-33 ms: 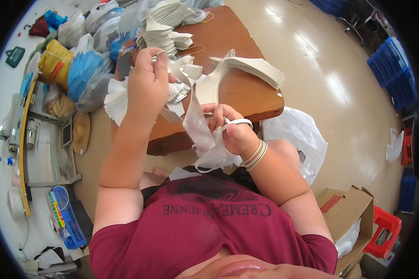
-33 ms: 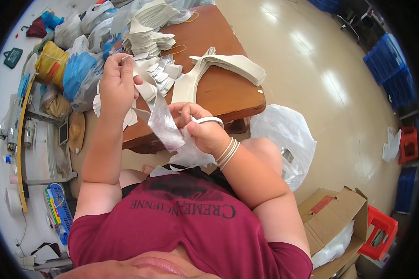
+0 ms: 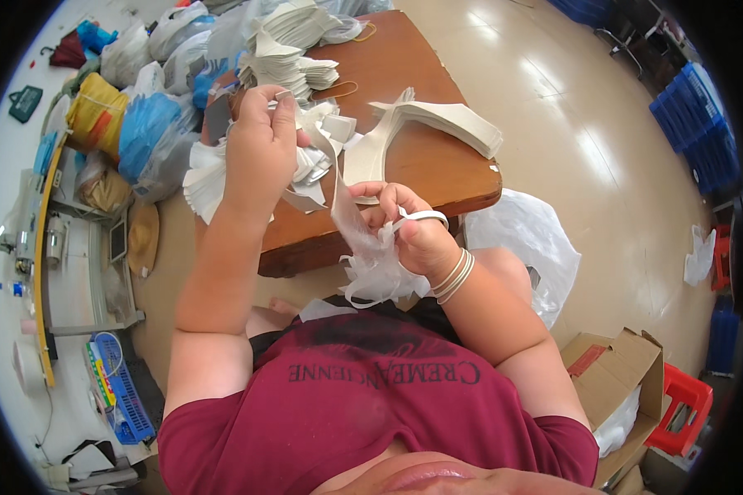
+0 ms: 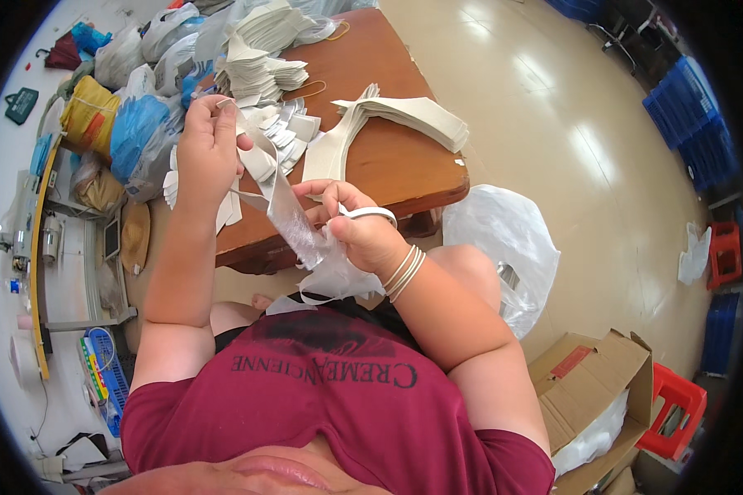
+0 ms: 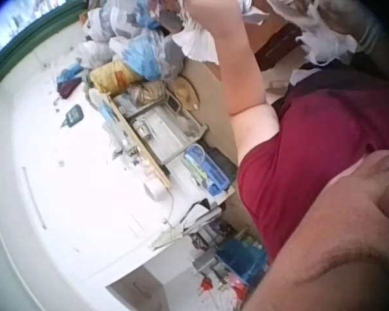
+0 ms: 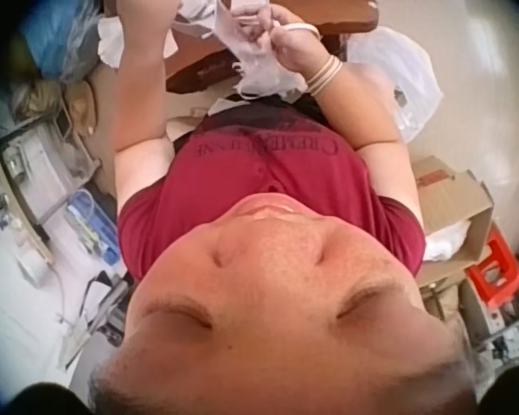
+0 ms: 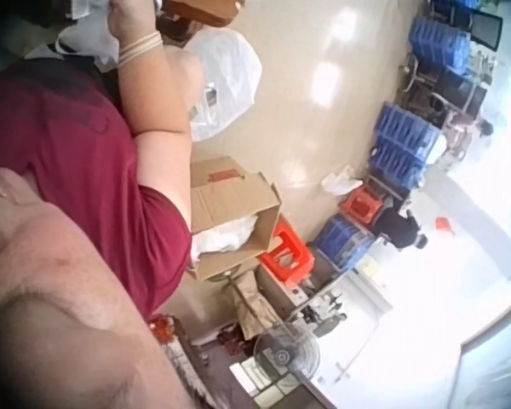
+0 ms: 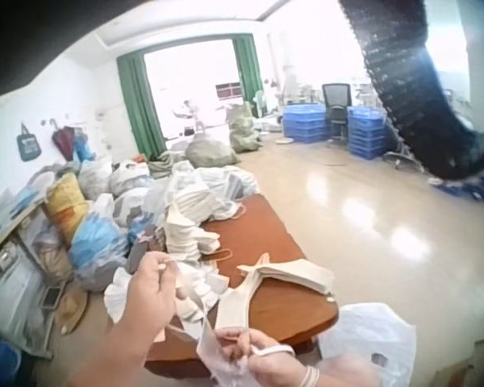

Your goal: Separating and sorting die-cut shoe components on a wooden workbench in a manufacturing setting.

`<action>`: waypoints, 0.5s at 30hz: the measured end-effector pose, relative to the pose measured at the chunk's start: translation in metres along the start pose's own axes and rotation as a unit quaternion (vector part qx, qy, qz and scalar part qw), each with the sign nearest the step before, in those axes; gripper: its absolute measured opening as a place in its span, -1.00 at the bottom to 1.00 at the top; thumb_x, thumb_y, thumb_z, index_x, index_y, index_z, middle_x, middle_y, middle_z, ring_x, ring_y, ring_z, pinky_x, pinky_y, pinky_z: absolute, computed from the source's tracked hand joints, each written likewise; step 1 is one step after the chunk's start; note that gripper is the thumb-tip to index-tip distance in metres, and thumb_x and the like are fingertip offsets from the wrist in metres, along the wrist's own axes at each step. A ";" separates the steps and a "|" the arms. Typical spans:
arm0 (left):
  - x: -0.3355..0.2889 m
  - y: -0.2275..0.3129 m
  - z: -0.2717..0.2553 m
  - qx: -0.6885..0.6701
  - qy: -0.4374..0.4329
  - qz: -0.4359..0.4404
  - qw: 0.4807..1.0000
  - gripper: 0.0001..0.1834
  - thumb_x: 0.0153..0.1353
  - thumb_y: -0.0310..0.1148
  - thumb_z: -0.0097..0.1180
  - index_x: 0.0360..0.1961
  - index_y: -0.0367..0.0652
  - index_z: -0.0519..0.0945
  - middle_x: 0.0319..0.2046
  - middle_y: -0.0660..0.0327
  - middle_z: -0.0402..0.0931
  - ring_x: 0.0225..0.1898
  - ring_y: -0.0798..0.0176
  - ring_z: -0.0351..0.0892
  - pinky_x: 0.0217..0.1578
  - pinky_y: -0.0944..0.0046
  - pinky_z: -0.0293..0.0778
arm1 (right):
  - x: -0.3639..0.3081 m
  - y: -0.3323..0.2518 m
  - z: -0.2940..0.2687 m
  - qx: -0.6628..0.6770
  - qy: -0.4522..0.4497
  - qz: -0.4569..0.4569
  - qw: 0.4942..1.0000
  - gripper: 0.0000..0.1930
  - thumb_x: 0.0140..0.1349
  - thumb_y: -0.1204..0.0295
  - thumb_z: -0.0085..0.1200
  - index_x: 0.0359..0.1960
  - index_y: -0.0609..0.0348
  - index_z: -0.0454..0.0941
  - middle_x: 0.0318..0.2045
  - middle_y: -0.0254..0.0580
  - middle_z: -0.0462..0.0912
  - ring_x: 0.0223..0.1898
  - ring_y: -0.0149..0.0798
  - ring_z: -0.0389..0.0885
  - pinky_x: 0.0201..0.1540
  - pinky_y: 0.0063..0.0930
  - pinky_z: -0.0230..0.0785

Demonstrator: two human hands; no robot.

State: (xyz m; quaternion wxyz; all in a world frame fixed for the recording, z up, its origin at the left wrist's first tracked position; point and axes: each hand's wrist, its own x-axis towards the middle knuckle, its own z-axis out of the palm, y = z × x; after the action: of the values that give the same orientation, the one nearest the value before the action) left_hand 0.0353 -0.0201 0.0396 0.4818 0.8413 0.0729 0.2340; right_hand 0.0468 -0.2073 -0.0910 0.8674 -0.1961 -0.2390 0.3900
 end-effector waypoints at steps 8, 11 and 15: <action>0.025 0.001 0.021 -0.157 -0.182 -0.148 0.960 -0.66 0.38 -0.26 0.07 0.02 -0.26 0.39 -0.38 0.11 0.65 -0.76 0.58 0.26 -0.74 0.56 0.18 | 0.000 -0.004 -0.004 -0.225 0.187 -0.039 0.955 -0.56 0.08 0.52 0.39 -0.35 0.05 0.22 0.08 -0.07 0.41 -0.17 -0.36 0.52 -0.15 -0.50 0.49; 0.030 0.011 0.022 -0.171 -0.214 -0.166 0.947 -0.66 0.37 -0.27 0.08 0.03 -0.26 0.39 -0.41 0.11 0.63 -0.77 0.59 0.25 -0.75 0.58 0.14 | 0.002 -0.007 -0.014 -0.177 0.261 -0.065 0.947 -0.59 0.15 0.50 0.35 -0.35 0.05 0.21 -0.04 -0.12 0.49 -0.21 -0.39 0.52 -0.18 -0.55 0.46; 0.043 0.007 0.030 -0.091 -0.172 -0.146 0.970 -0.67 0.36 -0.31 0.07 0.06 -0.24 0.38 -0.48 0.13 0.58 -0.81 0.59 0.19 -0.78 0.59 0.11 | 0.000 -0.011 -0.017 -0.138 0.256 -0.104 0.951 -0.62 0.21 0.39 0.32 -0.35 0.05 0.22 -0.12 -0.16 0.55 -0.12 -0.41 0.46 0.00 -0.44 0.38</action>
State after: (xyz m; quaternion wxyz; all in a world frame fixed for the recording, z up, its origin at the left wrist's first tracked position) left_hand 0.0863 -0.0321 0.0467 0.5902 0.8021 0.0895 0.0185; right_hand 0.0631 -0.2171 -0.0990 0.8996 -0.3813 -0.0795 0.1974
